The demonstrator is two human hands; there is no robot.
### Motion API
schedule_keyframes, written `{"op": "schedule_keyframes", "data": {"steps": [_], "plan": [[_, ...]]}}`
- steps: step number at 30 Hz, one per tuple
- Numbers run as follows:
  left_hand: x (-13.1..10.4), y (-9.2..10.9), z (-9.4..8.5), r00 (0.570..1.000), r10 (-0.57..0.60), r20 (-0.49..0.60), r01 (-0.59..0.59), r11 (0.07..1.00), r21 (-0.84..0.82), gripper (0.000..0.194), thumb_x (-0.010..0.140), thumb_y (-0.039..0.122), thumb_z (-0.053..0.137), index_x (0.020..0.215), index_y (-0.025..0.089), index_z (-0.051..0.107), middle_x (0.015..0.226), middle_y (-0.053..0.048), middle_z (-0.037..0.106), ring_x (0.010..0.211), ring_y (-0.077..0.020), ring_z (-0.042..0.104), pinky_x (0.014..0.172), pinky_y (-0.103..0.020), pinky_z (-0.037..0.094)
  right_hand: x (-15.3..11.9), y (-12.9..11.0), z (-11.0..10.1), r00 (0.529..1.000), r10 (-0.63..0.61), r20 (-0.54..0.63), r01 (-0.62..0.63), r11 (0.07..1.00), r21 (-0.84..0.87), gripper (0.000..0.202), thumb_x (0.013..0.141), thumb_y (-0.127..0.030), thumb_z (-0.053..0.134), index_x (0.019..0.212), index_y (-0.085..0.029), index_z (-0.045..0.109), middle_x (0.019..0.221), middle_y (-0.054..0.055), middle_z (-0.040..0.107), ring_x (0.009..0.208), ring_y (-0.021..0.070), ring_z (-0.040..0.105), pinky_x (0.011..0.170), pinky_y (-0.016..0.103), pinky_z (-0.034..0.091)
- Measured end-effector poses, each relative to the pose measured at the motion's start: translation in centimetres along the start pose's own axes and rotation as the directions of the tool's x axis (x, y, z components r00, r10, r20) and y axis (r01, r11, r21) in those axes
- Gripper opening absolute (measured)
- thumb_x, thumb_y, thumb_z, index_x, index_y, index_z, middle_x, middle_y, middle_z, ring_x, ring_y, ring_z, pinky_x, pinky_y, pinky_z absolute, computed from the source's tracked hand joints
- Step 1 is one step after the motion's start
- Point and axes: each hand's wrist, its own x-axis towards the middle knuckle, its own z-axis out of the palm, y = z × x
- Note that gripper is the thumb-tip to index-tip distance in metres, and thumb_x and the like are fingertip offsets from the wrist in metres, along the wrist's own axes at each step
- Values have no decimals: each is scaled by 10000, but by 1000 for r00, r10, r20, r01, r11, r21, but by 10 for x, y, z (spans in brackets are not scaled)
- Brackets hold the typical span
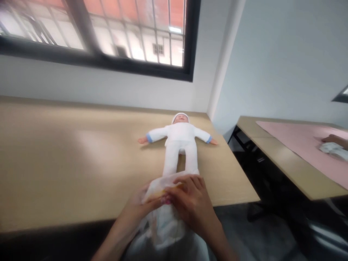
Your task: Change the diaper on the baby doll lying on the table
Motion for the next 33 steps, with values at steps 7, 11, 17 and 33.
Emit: {"op": "schedule_keyframes", "data": {"steps": [7, 11, 17, 33], "plan": [[-3, 8, 3, 997, 64, -42, -58, 991, 123, 555, 574, 266, 845, 1085, 163, 654, 957, -69, 722, 864, -213, 662, 743, -253, 529, -2, 0, 6, 998, 17, 59, -16, 1000, -19, 204, 902, -182, 584, 1081, -269, 628, 1068, 42, 641, 1017, 208, 565, 863, 387, 442], [-6, 11, 8, 988, 126, -94, -105, 973, 206, 545, 574, 288, 836, 1075, 177, 652, 972, -67, 707, 826, -199, 647, 660, -229, 509, 2, -3, 5, 994, 42, 99, -43, 999, 3, 127, 901, -183, 582, 1000, -249, 627, 969, 26, 650, 933, 195, 572, 837, 373, 441], [-6, 8, 11, 989, 107, -104, -83, 973, 216, 623, 591, 319, 826, 1144, 187, 572, 874, -34, 683, 651, -132, 596, 587, -211, 472, 7, -7, 1, 982, 63, 176, -63, 998, -2, 86, 895, -139, 551, 924, -213, 585, 901, 25, 644, 895, 199, 563, 836, 368, 428], [-1, 11, 11, 996, 93, -13, -87, 966, 243, 454, 581, 340, 813, 937, 151, 605, 762, -11, 655, 682, -145, 577, 591, -215, 457, 13, -8, -2, 955, 201, 218, -238, 959, 156, 354, 884, -171, 573, 1218, -255, 491, 1002, 19, 630, 960, 198, 566, 865, 363, 470]]}}
